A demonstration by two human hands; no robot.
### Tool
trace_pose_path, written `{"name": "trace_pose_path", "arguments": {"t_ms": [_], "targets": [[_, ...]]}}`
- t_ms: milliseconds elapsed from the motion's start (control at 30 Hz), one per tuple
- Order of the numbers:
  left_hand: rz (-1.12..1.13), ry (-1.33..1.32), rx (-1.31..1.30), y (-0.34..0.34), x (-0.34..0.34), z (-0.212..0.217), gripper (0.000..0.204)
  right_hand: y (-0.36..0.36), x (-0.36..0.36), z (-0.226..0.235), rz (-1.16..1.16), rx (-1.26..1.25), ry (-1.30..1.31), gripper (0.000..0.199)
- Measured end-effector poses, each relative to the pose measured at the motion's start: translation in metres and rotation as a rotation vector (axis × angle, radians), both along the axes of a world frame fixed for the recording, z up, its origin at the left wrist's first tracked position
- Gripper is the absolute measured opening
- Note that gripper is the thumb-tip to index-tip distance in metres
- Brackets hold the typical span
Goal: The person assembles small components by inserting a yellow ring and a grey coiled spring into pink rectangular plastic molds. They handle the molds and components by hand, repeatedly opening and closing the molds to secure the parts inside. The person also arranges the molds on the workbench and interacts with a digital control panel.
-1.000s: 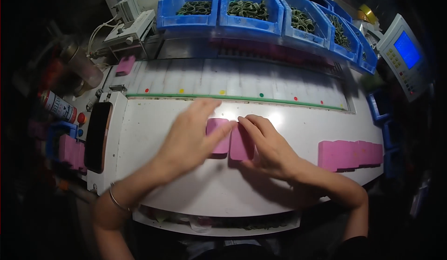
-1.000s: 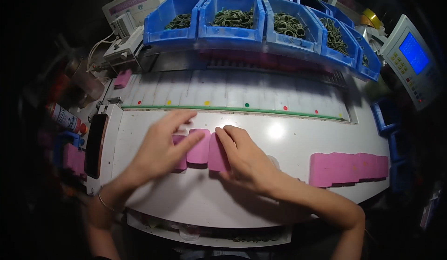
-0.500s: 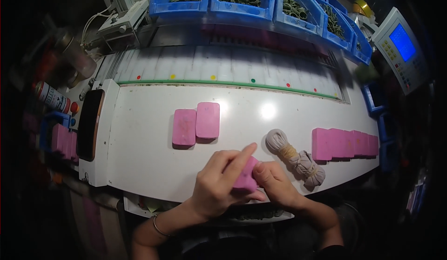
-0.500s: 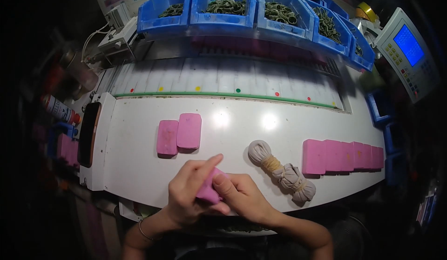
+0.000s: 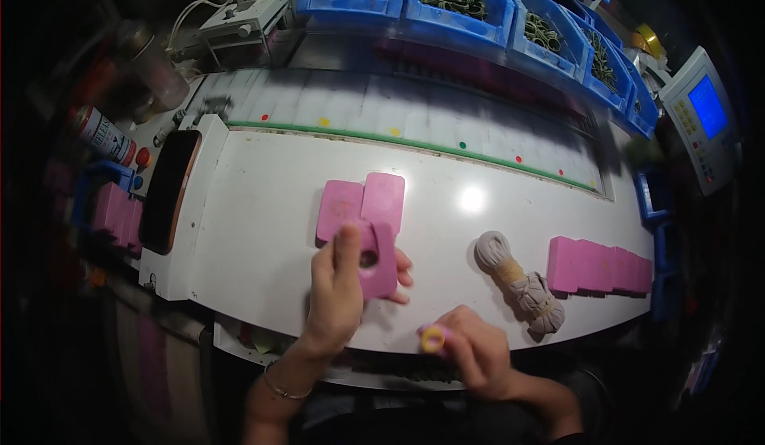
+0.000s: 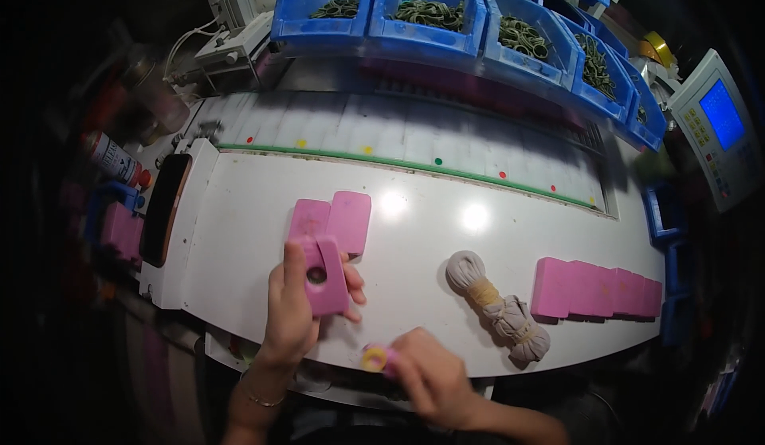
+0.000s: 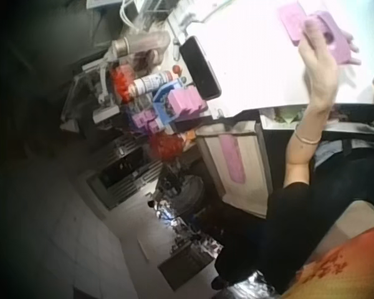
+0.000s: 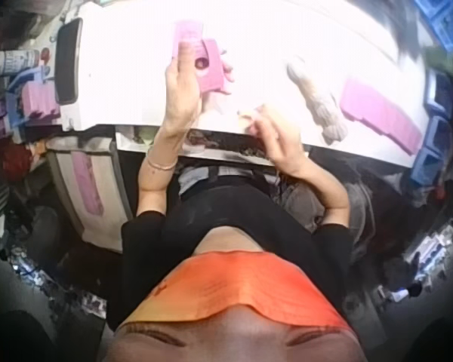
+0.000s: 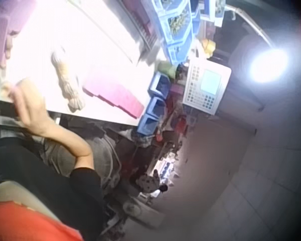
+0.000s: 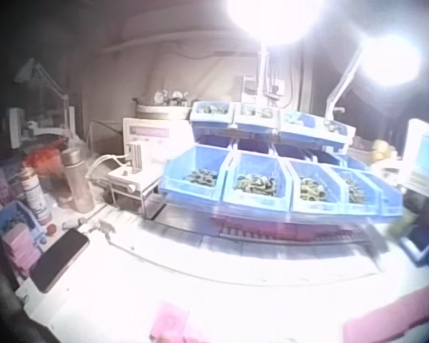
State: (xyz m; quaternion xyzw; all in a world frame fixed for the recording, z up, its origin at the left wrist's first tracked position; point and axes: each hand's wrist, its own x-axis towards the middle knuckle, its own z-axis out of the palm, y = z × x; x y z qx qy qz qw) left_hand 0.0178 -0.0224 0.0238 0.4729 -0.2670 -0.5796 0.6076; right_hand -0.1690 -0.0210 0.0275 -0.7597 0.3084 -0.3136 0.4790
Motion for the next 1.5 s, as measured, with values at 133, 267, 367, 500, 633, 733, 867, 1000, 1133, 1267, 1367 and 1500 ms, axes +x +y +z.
{"name": "trace_pose_path", "arguments": {"t_ms": [133,267,367,500,633,733,867,1000,1133,1267,1367,1500], "targets": [[-0.107,-0.254,0.028,0.011,0.003,-0.009,0.055,-0.019,-0.015,0.009,-0.037,0.004,0.734,0.017],[-0.209,-0.172,0.145,0.012,-0.003,0.003,0.056,-0.017,-0.001,0.032,-0.133,-0.357,0.500,0.054],[-0.472,0.073,0.141,0.011,-0.006,0.000,0.059,-0.019,0.008,0.035,0.094,-0.321,0.224,0.081],[-0.484,0.083,0.045,0.021,-0.012,0.026,0.056,-0.022,0.010,0.025,-0.054,-0.508,0.163,0.067],[-0.447,0.121,0.004,0.031,-0.023,0.016,0.054,-0.011,0.022,0.007,-0.257,-0.710,0.070,0.047],[-0.365,0.184,-0.006,0.034,-0.030,0.010,0.055,-0.006,0.023,-0.002,-0.331,-0.796,0.060,0.042],[-0.304,0.189,0.027,0.034,-0.039,0.004,0.057,-0.003,0.019,-0.014,-0.389,-0.883,0.074,0.038],[-0.214,0.189,0.113,0.035,-0.043,0.000,0.063,0.002,0.020,-0.026,-0.453,-1.118,0.015,0.031],[-0.059,0.377,0.157,0.029,-0.035,-0.013,0.063,0.012,0.000,-0.014,-0.208,-1.062,0.011,0.027],[-0.051,0.441,0.118,0.023,-0.024,-0.009,0.063,0.016,-0.011,0.002,0.265,-0.879,0.186,0.025],[-0.027,0.074,0.111,0.022,-0.029,-0.004,0.065,0.003,0.000,0.022,0.128,-0.423,0.202,0.029],[-0.025,-0.254,-0.009,0.027,-0.027,0.000,0.061,-0.015,0.030,0.029,-0.155,-0.625,0.216,0.021]]}}
